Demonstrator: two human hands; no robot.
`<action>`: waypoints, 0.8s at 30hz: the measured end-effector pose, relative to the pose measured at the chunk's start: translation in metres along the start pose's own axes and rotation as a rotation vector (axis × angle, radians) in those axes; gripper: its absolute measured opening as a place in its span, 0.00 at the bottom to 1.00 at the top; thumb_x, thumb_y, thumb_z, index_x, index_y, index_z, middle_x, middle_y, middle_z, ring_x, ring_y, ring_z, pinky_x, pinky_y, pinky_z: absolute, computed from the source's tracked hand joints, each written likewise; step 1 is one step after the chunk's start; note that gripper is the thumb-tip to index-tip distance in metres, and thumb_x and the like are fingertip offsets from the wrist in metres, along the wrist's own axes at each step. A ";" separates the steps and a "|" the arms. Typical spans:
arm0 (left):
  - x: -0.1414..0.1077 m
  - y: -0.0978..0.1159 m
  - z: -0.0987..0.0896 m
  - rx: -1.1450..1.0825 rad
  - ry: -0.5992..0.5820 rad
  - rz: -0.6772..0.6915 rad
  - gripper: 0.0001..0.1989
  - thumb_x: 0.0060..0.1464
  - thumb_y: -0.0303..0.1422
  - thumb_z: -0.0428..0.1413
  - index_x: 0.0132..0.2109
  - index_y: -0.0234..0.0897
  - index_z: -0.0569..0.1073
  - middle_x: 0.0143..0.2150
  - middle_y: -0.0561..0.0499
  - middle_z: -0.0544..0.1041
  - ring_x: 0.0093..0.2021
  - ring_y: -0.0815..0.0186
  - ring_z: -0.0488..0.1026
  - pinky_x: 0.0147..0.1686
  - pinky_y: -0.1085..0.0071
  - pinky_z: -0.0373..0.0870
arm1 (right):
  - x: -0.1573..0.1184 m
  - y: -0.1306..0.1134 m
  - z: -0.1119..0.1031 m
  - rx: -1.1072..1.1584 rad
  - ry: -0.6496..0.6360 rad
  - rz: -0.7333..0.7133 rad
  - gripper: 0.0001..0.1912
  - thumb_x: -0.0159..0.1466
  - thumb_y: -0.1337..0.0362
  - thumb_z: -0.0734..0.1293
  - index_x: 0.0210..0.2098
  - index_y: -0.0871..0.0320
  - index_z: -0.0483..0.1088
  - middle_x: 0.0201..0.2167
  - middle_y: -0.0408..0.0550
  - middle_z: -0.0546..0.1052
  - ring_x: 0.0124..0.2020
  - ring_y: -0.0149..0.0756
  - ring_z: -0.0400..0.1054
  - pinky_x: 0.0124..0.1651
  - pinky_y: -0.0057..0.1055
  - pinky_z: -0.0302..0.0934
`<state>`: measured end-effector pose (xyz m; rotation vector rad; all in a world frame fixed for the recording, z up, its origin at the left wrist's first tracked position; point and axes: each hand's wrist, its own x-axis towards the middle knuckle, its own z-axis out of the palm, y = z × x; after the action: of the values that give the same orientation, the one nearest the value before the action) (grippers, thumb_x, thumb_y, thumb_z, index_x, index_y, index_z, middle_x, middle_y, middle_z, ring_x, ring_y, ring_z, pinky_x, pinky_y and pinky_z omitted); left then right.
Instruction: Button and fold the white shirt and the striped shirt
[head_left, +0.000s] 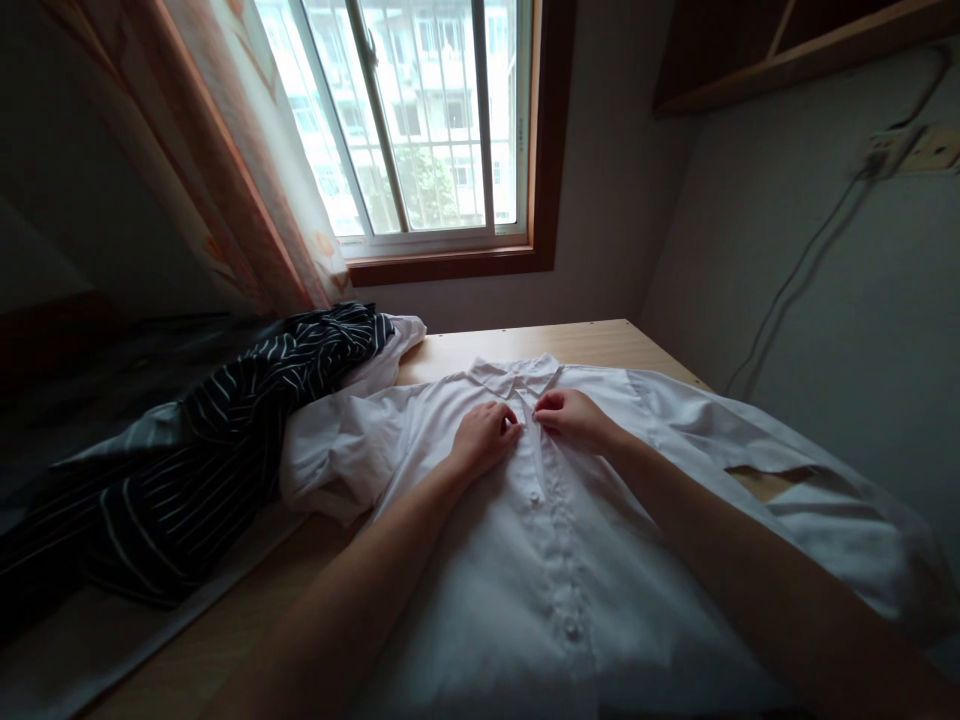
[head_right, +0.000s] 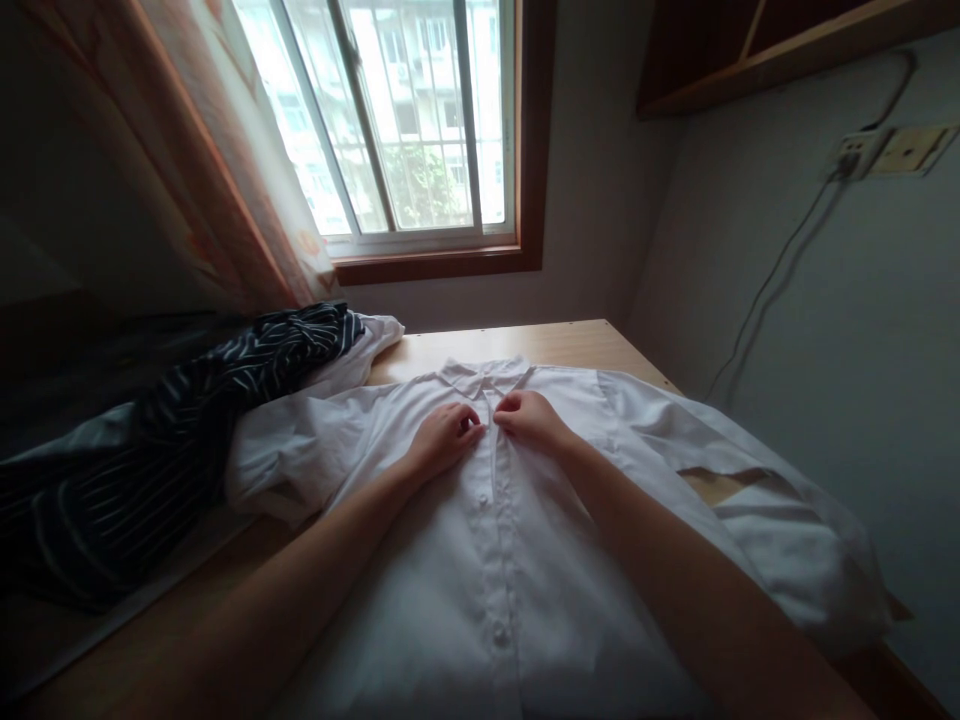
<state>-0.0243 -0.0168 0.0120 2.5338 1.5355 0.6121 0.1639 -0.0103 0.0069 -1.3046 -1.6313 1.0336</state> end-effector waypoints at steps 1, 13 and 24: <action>0.000 0.001 0.000 0.011 -0.004 -0.003 0.07 0.58 0.35 0.57 0.39 0.37 0.76 0.37 0.48 0.78 0.39 0.62 0.73 0.41 0.69 0.67 | 0.002 0.001 -0.001 0.097 -0.023 0.054 0.04 0.52 0.65 0.68 0.25 0.60 0.71 0.18 0.41 0.70 0.21 0.28 0.61 0.25 0.25 0.53; 0.001 0.002 -0.002 0.021 -0.011 0.006 0.08 0.59 0.36 0.56 0.36 0.38 0.76 0.36 0.48 0.78 0.38 0.62 0.73 0.41 0.69 0.67 | 0.010 -0.007 0.014 0.334 0.064 0.103 0.06 0.52 0.63 0.68 0.25 0.60 0.72 0.17 0.42 0.71 0.20 0.29 0.61 0.23 0.25 0.55; 0.002 -0.005 -0.001 -0.084 -0.019 -0.003 0.10 0.58 0.37 0.56 0.37 0.36 0.78 0.36 0.47 0.78 0.37 0.62 0.72 0.40 0.69 0.66 | 0.002 0.012 0.020 -0.230 0.063 -0.072 0.07 0.55 0.63 0.68 0.30 0.60 0.77 0.30 0.47 0.80 0.32 0.36 0.72 0.37 0.28 0.61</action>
<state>-0.0277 -0.0126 0.0117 2.4678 1.4755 0.6369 0.1496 -0.0091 -0.0111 -1.4011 -1.7755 0.7711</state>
